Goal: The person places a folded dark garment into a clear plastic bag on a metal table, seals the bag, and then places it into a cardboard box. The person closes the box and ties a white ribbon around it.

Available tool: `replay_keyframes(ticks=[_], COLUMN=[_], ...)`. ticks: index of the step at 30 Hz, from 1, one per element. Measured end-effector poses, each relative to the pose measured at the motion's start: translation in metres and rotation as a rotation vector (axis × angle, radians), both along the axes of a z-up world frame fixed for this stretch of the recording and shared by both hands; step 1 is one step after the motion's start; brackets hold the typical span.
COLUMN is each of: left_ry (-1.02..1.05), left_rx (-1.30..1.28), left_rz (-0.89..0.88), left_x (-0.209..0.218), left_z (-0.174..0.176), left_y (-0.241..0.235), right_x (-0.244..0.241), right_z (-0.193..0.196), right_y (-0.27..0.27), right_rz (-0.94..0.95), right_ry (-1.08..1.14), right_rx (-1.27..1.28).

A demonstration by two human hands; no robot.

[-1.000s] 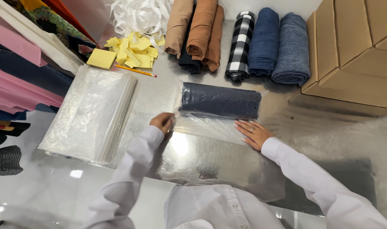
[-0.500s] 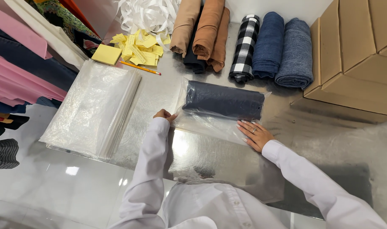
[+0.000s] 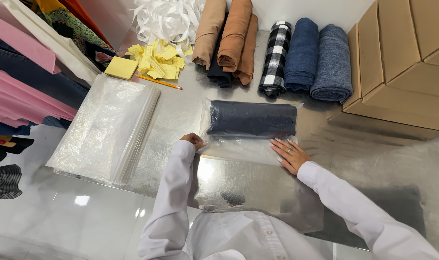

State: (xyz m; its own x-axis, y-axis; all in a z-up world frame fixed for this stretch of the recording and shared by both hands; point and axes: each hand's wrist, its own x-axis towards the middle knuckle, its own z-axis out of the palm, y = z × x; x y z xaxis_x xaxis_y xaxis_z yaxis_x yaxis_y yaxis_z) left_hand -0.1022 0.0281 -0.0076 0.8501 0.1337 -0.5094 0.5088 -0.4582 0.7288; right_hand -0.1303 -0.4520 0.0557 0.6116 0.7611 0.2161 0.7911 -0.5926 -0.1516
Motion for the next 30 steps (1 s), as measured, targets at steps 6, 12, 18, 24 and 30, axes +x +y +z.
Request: replay_keyframes(ticks=[6, 12, 18, 24, 30], left_ry=[-0.008, -0.198, -0.347, -0.226, -0.091], left_rx=[0.008, 0.268, 0.455, -0.244, -0.034], left_rz=[-0.06, -0.022, 0.006, 0.465, 0.106], left_x=[0.015, -0.023, -0.034, -0.004, 0.015], left_z=[-0.044, 0.024, 0.034, 0.027, 0.083], left_y=[-0.001, -0.029, -0.049, -0.024, -0.042], right_x=[-0.001, -0.004, -0.003, 0.021, 0.045], right_z=[0.001, 0.002, 0.011, -0.061, -0.062], right_y=[0.0, 0.001, 0.003, -0.055, -0.047], right_rz=[-0.006, -0.008, -0.004, -1.03, -0.844], right_ry=[-0.028, -0.024, -0.047, 0.443, 0.657], right_rx=[0.013, 0.103, 0.286, 0.603, 0.989])
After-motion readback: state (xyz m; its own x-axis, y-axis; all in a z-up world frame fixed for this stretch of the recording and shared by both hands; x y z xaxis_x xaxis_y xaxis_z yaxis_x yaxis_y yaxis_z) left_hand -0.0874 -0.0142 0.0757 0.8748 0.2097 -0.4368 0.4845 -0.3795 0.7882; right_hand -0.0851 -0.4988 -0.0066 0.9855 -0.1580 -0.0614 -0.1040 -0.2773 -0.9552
